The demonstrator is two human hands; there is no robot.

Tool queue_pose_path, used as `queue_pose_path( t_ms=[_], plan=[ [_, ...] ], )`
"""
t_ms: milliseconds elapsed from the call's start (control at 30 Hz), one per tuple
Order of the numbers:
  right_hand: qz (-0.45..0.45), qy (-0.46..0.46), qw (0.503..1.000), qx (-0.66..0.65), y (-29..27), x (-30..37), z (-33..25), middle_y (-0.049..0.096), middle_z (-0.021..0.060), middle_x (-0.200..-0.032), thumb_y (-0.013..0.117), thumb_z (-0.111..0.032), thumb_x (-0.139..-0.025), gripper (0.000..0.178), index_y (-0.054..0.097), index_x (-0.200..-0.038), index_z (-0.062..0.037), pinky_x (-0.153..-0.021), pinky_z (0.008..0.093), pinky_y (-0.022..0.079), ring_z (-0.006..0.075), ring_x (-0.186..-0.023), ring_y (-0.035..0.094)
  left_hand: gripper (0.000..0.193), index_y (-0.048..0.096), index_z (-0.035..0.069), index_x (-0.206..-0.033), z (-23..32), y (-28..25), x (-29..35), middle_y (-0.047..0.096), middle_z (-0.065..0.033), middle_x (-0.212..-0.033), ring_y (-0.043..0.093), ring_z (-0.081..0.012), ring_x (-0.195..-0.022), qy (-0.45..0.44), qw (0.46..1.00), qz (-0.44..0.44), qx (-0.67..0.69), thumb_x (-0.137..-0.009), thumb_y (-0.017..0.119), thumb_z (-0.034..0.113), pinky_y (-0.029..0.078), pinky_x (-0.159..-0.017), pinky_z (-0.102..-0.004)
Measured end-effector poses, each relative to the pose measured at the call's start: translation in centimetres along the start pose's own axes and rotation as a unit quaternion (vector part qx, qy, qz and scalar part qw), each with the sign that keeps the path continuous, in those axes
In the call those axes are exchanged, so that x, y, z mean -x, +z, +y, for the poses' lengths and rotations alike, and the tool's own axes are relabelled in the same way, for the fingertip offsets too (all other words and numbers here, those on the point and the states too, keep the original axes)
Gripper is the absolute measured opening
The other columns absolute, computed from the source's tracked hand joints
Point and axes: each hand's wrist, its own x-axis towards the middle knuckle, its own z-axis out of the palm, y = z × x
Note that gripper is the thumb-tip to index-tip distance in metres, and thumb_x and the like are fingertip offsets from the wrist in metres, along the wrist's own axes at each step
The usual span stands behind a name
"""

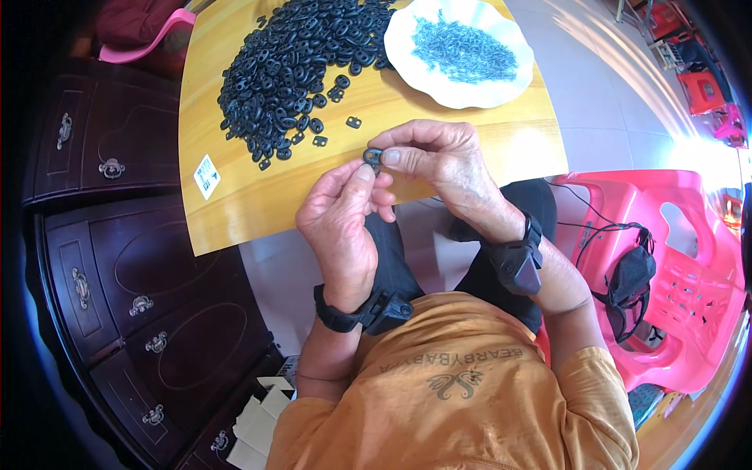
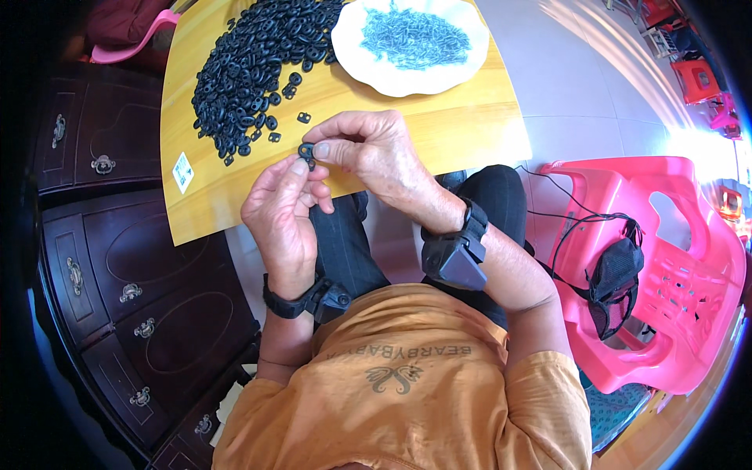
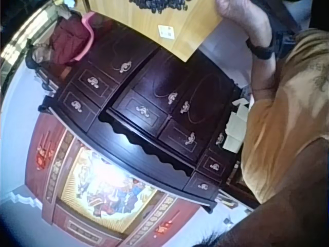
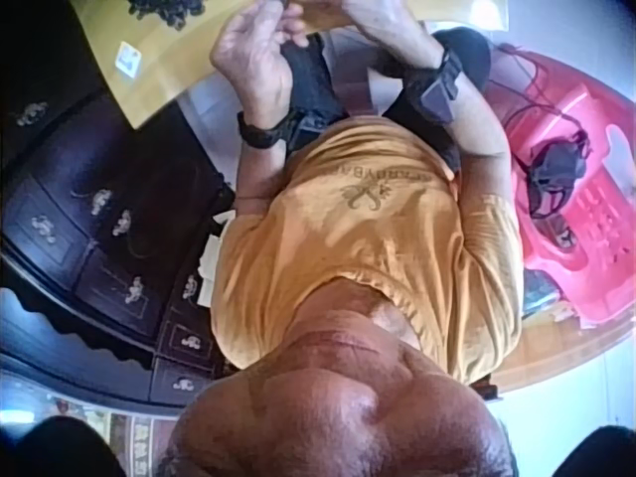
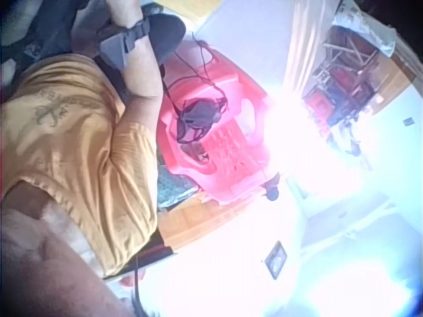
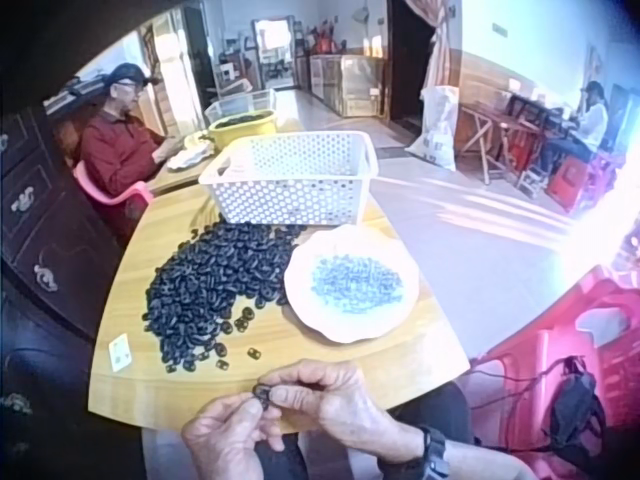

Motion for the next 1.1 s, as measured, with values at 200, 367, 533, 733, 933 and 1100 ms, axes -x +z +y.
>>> queue_pose_path(
  t_ms=[200, 367, 533, 733, 933, 1100],
  plan=[
    [-0.012, 0.008, 0.999, -0.036, 0.2, 0.1, -0.1, 0.065, 0.0066, -0.073, 0.062, -0.003, -0.083, 0.015, 0.065, -0.095, 0.0054, -0.063, 0.0222, 0.051, 0.0087, -0.067, 0.060, 0.016, 0.057, -0.007, -0.101, -0.4, -0.3, 0.0, 0.064, -0.0173, -0.081, 0.059, -0.0176, -0.059, 0.016, 1.000, -0.011, -0.009, -0.086, 0.056, 0.000, 0.048, -0.048, -0.0273],
    [-0.016, -0.004, 1.000, -0.023, 0.1, 0.1, 0.0, 0.064, 0.0070, -0.070, 0.061, -0.002, -0.083, 0.014, 0.065, -0.094, 0.0057, -0.062, 0.0219, 0.051, 0.0087, -0.065, 0.060, 0.023, 0.055, -0.008, -0.108, -0.3, -0.1, 0.2, 0.064, -0.0159, -0.081, 0.060, -0.0173, -0.062, 0.016, 1.000, -0.015, -0.012, -0.086, 0.056, 0.000, 0.049, -0.050, -0.0271],
    [-0.021, -0.028, 0.999, -0.003, 0.0, 0.1, 0.3, 0.064, 0.0063, -0.072, 0.061, -0.002, -0.083, 0.012, 0.066, -0.094, 0.0043, -0.061, 0.0220, 0.050, 0.0085, -0.065, 0.060, 0.030, 0.053, -0.010, -0.114, -0.4, 0.1, 0.3, 0.064, -0.0148, -0.081, 0.061, -0.0151, -0.062, 0.056, 0.998, -0.028, -0.030, -0.085, 0.057, -0.002, 0.048, -0.050, -0.0231],
    [-0.038, -0.091, 0.993, 0.065, -0.2, 0.2, 0.6, 0.060, 0.0045, -0.081, 0.064, -0.001, -0.080, 0.016, 0.066, -0.096, -0.0004, -0.065, 0.0231, 0.049, 0.0089, -0.073, 0.058, 0.030, 0.053, -0.010, -0.113, -0.4, 0.1, 0.3, 0.064, -0.0146, -0.080, 0.061, -0.0156, -0.061, 0.055, 0.998, -0.021, -0.020, -0.084, 0.056, -0.004, 0.049, -0.051, -0.0233],
    [-0.070, -0.122, 0.986, 0.088, -0.3, 0.5, 0.4, 0.056, 0.0022, -0.083, 0.072, -0.004, -0.074, 0.030, 0.065, -0.103, -0.0044, -0.064, 0.0235, 0.046, 0.0087, -0.073, 0.054, 0.029, 0.053, -0.012, -0.112, 0.3, 0.4, 0.2, 0.064, -0.0137, -0.082, 0.060, -0.0150, -0.061, 0.055, 0.998, -0.020, 0.000, -0.083, 0.055, -0.006, 0.048, -0.052, -0.0235],
    [-0.050, -0.203, 0.963, 0.170, -0.3, 0.4, 0.9, 0.055, 0.0024, -0.081, 0.073, -0.005, -0.072, 0.032, 0.065, -0.103, -0.0057, -0.063, 0.0241, 0.046, 0.0099, -0.071, 0.054, 0.027, 0.056, -0.011, -0.110, 0.2, 0.1, 0.7, 0.064, -0.0119, -0.086, 0.058, -0.0134, -0.064, 0.059, 0.998, -0.023, 0.003, -0.084, 0.056, -0.006, 0.048, -0.058, -0.0223]
  ],
)
